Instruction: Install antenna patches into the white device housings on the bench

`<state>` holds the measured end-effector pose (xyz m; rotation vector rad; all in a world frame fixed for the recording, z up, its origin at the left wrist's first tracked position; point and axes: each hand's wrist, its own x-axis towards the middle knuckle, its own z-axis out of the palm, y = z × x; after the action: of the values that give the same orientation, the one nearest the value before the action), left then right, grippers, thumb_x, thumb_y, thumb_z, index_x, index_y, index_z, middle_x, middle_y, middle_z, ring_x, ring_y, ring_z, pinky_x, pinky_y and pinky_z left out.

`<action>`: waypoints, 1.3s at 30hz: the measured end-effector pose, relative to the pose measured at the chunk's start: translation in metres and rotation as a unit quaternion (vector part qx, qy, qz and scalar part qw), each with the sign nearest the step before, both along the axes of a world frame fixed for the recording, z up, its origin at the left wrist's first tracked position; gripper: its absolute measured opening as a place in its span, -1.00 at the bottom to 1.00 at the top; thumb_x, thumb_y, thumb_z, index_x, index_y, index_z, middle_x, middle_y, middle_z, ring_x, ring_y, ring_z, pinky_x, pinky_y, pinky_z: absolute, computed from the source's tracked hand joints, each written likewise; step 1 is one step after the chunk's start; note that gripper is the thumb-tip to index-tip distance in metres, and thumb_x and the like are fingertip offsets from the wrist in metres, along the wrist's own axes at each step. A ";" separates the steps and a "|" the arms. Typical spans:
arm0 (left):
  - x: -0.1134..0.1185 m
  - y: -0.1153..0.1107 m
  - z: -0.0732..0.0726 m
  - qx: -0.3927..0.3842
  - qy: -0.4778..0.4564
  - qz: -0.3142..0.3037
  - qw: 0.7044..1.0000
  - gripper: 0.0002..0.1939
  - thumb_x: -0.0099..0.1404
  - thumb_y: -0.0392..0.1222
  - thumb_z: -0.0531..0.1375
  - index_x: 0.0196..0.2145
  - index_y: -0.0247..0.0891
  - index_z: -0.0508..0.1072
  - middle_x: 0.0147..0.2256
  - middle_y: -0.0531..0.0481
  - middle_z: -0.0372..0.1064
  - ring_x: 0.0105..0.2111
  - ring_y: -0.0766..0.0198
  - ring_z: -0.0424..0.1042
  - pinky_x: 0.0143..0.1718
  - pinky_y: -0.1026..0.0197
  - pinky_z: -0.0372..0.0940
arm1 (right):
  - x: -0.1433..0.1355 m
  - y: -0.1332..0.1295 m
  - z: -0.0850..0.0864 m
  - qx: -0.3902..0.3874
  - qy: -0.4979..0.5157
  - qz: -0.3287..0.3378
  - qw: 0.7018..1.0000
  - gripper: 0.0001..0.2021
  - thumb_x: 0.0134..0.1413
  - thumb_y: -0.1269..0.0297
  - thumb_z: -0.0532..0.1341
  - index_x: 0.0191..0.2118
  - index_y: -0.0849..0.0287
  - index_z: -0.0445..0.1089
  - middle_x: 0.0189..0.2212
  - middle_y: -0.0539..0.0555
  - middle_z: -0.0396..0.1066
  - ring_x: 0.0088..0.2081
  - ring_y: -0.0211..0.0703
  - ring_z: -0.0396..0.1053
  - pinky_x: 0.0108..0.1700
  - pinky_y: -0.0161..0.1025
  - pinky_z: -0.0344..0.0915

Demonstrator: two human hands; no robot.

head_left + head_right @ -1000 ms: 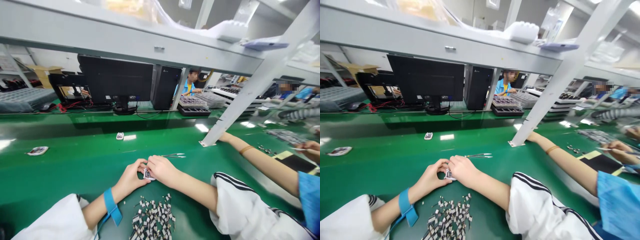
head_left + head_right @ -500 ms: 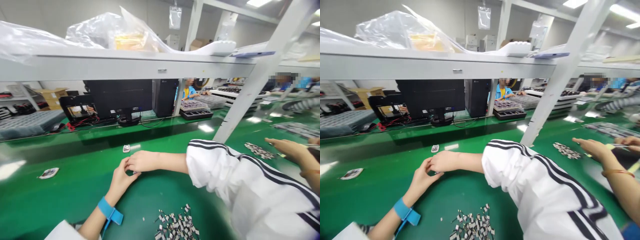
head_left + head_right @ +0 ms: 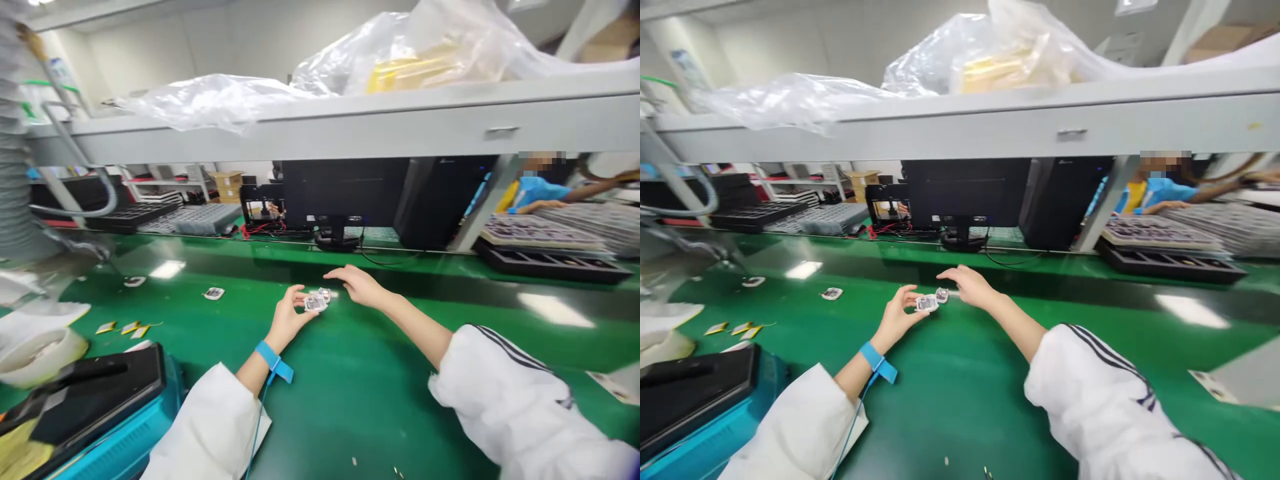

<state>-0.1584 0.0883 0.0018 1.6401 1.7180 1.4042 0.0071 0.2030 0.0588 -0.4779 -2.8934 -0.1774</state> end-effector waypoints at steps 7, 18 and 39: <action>-0.061 0.017 -0.017 -0.056 0.115 0.161 0.979 -0.68 0.23 -0.13 0.06 -0.09 -0.34 0.24 -0.12 -0.10 0.23 -0.16 0.21 0.29 -0.14 0.02 0.26 | -0.048 0.030 -0.027 -0.061 -0.134 -0.038 0.988 -0.70 0.09 0.21 0.05 -0.08 0.26 0.21 -0.18 0.10 0.25 -0.21 -0.28 0.27 -0.19 -0.21 0.30; 0.060 -0.069 0.035 -0.053 0.246 -0.304 0.919 -0.84 0.23 -0.23 0.06 -0.26 -0.19 0.41 -0.28 0.07 0.38 -0.26 0.40 0.35 -0.18 0.37 0.24 | 0.028 -0.031 0.018 -0.123 -0.123 -0.108 0.979 -0.70 -0.08 0.18 0.19 -0.23 0.28 0.33 -0.28 0.11 0.30 -0.13 -0.11 0.21 -0.10 -0.13 0.19; 0.168 -0.062 0.025 0.041 0.404 -0.524 0.749 -0.76 0.27 -0.30 -0.05 -0.27 -0.33 0.41 -0.30 -0.01 0.40 -0.27 0.30 0.36 -0.13 0.25 0.26 | 0.179 -0.124 -0.063 -0.310 0.147 -0.153 0.927 -0.60 -0.11 0.10 0.21 -0.14 0.21 0.33 -0.24 0.08 0.28 -0.03 -0.14 0.18 -0.02 -0.25 0.18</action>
<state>0.0096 0.0265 0.0265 2.8053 0.6045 0.1852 0.1861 0.0792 -0.0039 -0.9619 -2.5087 0.7245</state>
